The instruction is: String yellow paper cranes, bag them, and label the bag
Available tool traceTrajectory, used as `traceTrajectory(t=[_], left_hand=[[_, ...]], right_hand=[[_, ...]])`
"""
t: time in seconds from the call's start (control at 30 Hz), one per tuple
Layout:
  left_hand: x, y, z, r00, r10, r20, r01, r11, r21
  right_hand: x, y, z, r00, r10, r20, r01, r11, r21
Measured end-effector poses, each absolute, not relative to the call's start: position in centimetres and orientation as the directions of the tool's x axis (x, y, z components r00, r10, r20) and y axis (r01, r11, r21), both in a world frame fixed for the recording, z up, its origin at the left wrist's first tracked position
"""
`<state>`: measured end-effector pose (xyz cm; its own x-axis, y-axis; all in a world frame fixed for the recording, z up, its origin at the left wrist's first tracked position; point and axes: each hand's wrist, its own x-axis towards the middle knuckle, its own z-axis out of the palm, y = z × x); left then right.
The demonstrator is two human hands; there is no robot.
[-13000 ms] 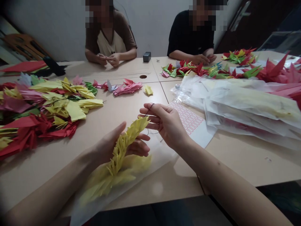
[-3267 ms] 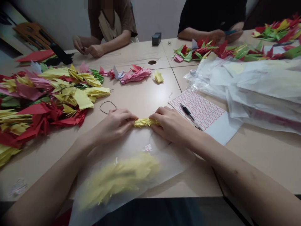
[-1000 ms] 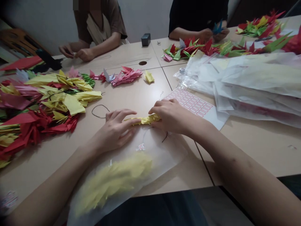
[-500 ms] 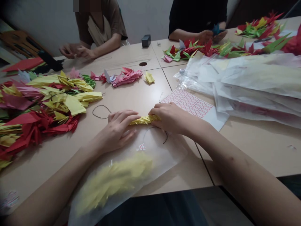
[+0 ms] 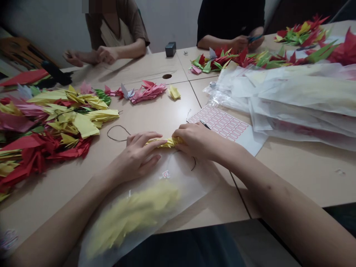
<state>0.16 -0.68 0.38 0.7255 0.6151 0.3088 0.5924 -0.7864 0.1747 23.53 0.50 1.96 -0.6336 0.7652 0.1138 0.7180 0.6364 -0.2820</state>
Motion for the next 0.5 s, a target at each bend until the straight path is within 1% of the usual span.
traceTrajectory(t=[0.17, 0.4, 0.5], left_hand=[[0.04, -0.70, 0.31, 0.730, 0.624, 0.279, 0.599, -0.780, 0.178], [0.38, -0.88, 0.42, 0.715, 0.656, 0.244, 0.625, -0.755, 0.199], [0.58, -0.98, 0.45, 0.719, 0.651, 0.243, 0.620, -0.759, 0.199]], right_hand=[[23.18, 0.32, 2.08, -0.625, 0.776, 0.083, 0.733, 0.620, -0.280], [23.40, 0.33, 1.80, -0.626, 0.775, 0.090, 0.737, 0.625, -0.259], [23.80, 0.40, 2.13, -0.588, 0.803, 0.093, 0.764, 0.590, -0.260]])
